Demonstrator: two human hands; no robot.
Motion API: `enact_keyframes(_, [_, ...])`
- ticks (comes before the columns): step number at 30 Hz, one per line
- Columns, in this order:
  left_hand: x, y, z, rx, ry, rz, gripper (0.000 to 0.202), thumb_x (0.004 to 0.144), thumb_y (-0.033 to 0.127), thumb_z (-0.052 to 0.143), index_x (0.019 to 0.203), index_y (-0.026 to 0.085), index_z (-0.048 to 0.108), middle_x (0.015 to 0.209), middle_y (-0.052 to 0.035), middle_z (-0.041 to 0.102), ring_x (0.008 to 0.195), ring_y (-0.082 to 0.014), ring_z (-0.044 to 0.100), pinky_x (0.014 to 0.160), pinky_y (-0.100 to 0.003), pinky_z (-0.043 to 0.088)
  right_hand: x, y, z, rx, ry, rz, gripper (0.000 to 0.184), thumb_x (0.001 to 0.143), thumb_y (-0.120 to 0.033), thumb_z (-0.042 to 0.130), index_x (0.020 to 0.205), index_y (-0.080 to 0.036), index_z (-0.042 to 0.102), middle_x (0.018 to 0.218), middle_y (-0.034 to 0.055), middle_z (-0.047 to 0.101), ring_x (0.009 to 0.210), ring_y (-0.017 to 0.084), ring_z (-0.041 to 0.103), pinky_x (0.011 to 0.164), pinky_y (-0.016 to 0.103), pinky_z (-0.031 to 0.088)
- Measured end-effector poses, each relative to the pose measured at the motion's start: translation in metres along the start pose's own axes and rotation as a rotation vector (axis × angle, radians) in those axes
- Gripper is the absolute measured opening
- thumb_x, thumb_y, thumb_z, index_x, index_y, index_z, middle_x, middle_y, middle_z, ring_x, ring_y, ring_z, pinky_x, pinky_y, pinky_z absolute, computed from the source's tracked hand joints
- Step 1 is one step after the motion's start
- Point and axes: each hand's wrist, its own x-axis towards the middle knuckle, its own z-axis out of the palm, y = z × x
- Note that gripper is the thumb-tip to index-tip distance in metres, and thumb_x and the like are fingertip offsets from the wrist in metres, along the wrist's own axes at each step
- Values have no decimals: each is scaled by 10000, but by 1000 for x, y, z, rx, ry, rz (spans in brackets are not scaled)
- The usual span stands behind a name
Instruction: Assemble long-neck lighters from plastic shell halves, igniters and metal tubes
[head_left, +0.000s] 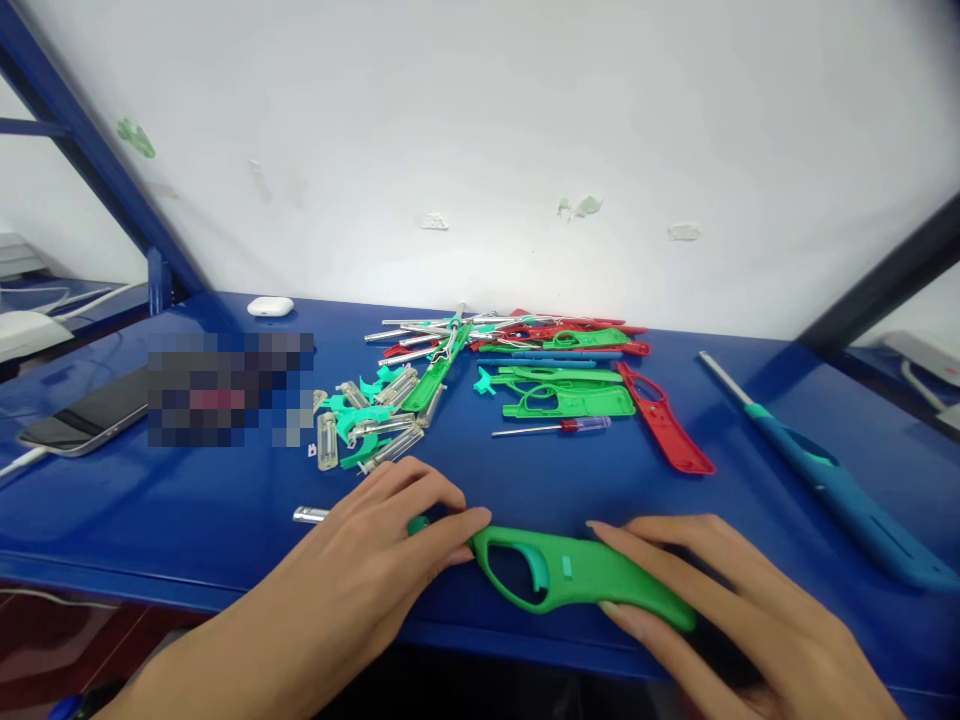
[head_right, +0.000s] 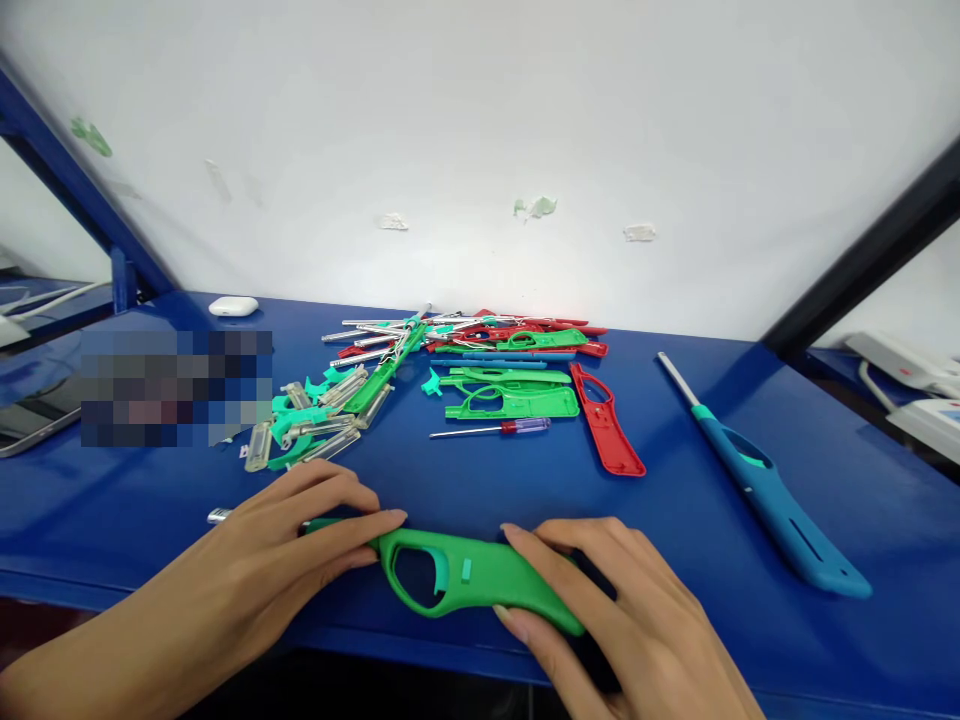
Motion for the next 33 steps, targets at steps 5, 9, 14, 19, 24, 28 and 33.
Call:
enact_keyframes(5, [3,0,0,4,-14,3,525,1031,0,461,1452,298,559,1264,-45,638,1216,-222,572,1101,-414,510,-3,3,2,-4,-21,19,357,1026,-508,585,1345,-408,712,1221,53,711,1007,253,771,820,400,675])
enact_keyframes(9, [2,1,1,5,-23,2,575,1001,-26,478,1470,297,555,1246,-56,638,1180,-234,580,1059,-417,537,-5,3,1,3,-35,24,385,1020,-512,595,1376,-407,697,1192,60,700,984,239,762,777,346,672])
enact_keyframes(14, [1,4,0,41,-66,7,721,912,-101,477,1521,284,509,1254,-55,647,1180,-249,578,1146,-500,480,-3,0,0,-17,-45,51,390,1008,-494,618,1382,-421,696,1108,47,714,907,219,766,715,311,672])
enact_keyframes(19, [-3,7,1,85,-65,10,776,861,-121,451,1524,277,507,1266,-69,634,1190,-262,573,1121,-488,505,-6,2,0,-7,-27,69,356,985,-486,662,1318,-396,750,1106,43,742,894,209,788,696,268,679])
enact_keyframes(24, [-1,9,3,94,-42,26,756,846,-114,440,1501,253,532,1216,-85,635,1122,-269,591,1041,-481,555,-6,-3,0,41,-8,127,302,975,-466,685,1250,-384,777,1120,17,763,906,199,800,736,252,679])
enact_keyframes(28, [4,9,3,104,-41,37,746,835,-125,436,1480,231,555,1184,-92,644,1048,-263,604,955,-456,589,-7,-12,0,85,19,236,287,1005,-508,626,1203,-379,789,1153,20,753,923,198,791,748,260,672])
enact_keyframes(33, [2,10,7,164,-14,55,752,841,-127,419,1507,206,523,1186,-104,646,1084,-266,609,950,-438,586,-13,-3,-1,64,-8,167,306,982,-509,663,1227,-375,788,1140,31,757,930,212,785,742,270,677])
